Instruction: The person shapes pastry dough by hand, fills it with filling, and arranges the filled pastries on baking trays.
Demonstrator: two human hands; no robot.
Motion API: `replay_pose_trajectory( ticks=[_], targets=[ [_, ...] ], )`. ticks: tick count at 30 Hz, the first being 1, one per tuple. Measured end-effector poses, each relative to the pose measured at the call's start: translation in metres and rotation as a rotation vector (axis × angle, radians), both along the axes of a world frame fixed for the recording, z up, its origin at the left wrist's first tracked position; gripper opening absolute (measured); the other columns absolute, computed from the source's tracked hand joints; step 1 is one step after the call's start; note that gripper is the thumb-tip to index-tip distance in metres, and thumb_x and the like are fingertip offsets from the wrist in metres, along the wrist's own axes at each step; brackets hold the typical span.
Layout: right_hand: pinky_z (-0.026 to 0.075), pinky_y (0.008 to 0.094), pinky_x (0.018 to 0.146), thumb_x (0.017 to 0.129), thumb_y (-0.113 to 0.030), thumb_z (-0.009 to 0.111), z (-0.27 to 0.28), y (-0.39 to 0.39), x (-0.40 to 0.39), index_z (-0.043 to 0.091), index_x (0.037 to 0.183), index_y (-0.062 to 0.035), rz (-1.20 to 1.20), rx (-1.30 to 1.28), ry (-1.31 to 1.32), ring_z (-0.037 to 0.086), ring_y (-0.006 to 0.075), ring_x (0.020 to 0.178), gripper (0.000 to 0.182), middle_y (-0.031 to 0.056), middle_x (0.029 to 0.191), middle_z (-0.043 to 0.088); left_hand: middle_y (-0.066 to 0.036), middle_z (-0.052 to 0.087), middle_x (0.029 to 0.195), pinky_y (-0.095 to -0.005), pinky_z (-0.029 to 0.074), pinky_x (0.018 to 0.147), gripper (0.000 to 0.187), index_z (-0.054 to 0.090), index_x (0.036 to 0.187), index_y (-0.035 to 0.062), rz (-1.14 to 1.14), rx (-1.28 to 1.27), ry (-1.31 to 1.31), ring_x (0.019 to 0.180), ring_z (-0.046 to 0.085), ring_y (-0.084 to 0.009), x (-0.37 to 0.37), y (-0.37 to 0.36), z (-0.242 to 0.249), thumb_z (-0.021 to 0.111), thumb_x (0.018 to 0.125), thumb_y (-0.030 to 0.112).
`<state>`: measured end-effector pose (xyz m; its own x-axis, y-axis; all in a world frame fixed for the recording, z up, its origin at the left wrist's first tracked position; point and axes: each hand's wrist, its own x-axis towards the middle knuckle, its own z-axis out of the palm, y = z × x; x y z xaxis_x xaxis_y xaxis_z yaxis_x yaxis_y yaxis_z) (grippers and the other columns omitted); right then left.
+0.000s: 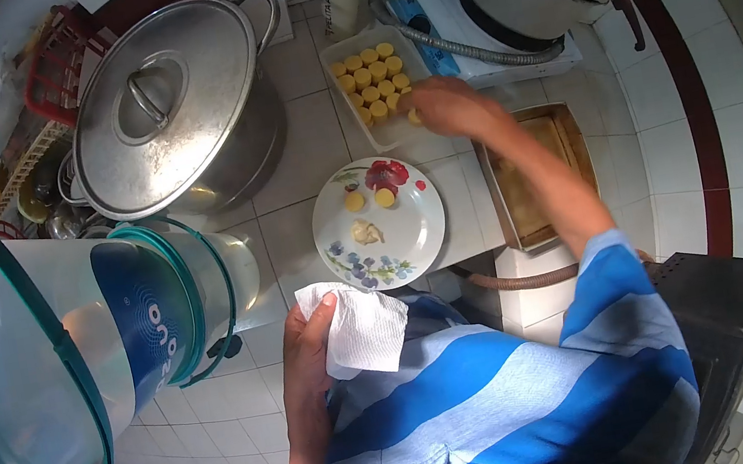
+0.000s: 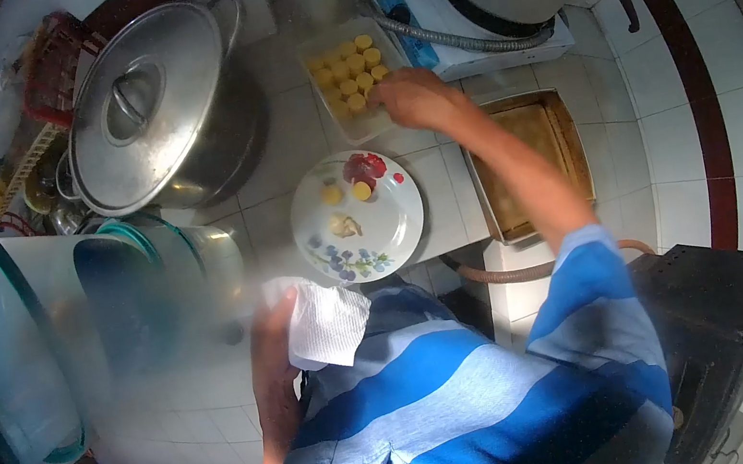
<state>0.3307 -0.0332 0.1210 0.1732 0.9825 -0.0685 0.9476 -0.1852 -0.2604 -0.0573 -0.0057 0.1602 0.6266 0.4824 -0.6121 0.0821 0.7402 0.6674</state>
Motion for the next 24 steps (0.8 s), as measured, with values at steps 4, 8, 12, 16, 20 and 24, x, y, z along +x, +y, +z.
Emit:
replay_pose_trajectory(
  ticks=[4,8,12,16,20,24],
  targets=[
    [0.056,0.0452,0.077,0.085,-0.011,0.059,-0.031,0.020,0.033,0.074,0.104,-0.0154,0.214,-0.282,-0.198,0.070,0.0341,0.091,0.025,0.0133,0.098,0.073,-0.012,0.072,0.097,-0.0289,0.058,0.071,0.022,0.062,0.111,-0.0005,-0.014,-0.005,-0.004,0.082,0.072,-0.0165,0.000,-0.002,-0.002,0.055,0.100,0.017],
    [0.057,0.0448,0.073,0.086,-0.011,0.058,-0.051,0.035,0.037,0.075,0.100,-0.0172,0.321,-0.438,-0.389,0.072,0.0316,0.090,0.023,0.0105,0.096,0.074,-0.012,0.072,0.096,-0.0290,0.059,0.071,0.020,0.063,0.109,-0.0004,0.011,-0.030,-0.019,0.082,0.072,-0.0164,-0.001,-0.002,0.000,0.055,0.099,0.016],
    [0.057,0.0432,0.071,0.087,-0.013,0.058,-0.044,0.041,0.028,0.075,0.095,-0.0145,0.403,-0.449,-0.456,0.073,0.0287,0.089,0.019,0.0091,0.094,0.074,-0.011,0.072,0.094,-0.0289,0.059,0.072,0.020,0.064,0.108,-0.0005,0.024,-0.046,-0.017,0.081,0.072,-0.0163,-0.004,-0.002,-0.002,0.055,0.099,0.016],
    [0.058,0.0428,0.073,0.087,-0.014,0.058,-0.045,0.046,0.026,0.075,0.094,-0.0096,0.456,-0.525,-0.519,0.073,0.0287,0.091,0.019,0.0109,0.095,0.075,-0.011,0.072,0.094,-0.0289,0.059,0.072,0.021,0.064,0.108,-0.0005,0.029,-0.003,0.010,0.081,0.072,-0.0161,-0.004,-0.004,0.001,0.056,0.099,0.017],
    [0.058,0.0431,0.074,0.088,-0.014,0.057,-0.044,0.047,0.026,0.075,0.095,-0.0081,0.453,-0.560,-0.514,0.073,0.0292,0.093,0.020,0.0125,0.097,0.075,-0.012,0.070,0.097,-0.0308,0.058,0.073,0.027,0.061,0.112,-0.0013,0.013,-0.009,0.003,0.083,0.071,-0.0184,-0.006,-0.003,-0.003,0.057,0.096,0.020],
    [0.055,0.0457,0.071,0.081,-0.011,0.061,-0.044,0.048,0.037,0.073,0.089,-0.0107,0.503,-0.523,-0.357,0.071,0.0322,0.087,0.014,0.0115,0.089,0.073,-0.013,0.068,0.100,-0.0325,0.057,0.073,0.033,0.059,0.115,-0.0019,-0.017,0.016,0.039,0.085,0.070,-0.0207,-0.007,-0.004,-0.003,0.058,0.094,0.023]
  ],
)
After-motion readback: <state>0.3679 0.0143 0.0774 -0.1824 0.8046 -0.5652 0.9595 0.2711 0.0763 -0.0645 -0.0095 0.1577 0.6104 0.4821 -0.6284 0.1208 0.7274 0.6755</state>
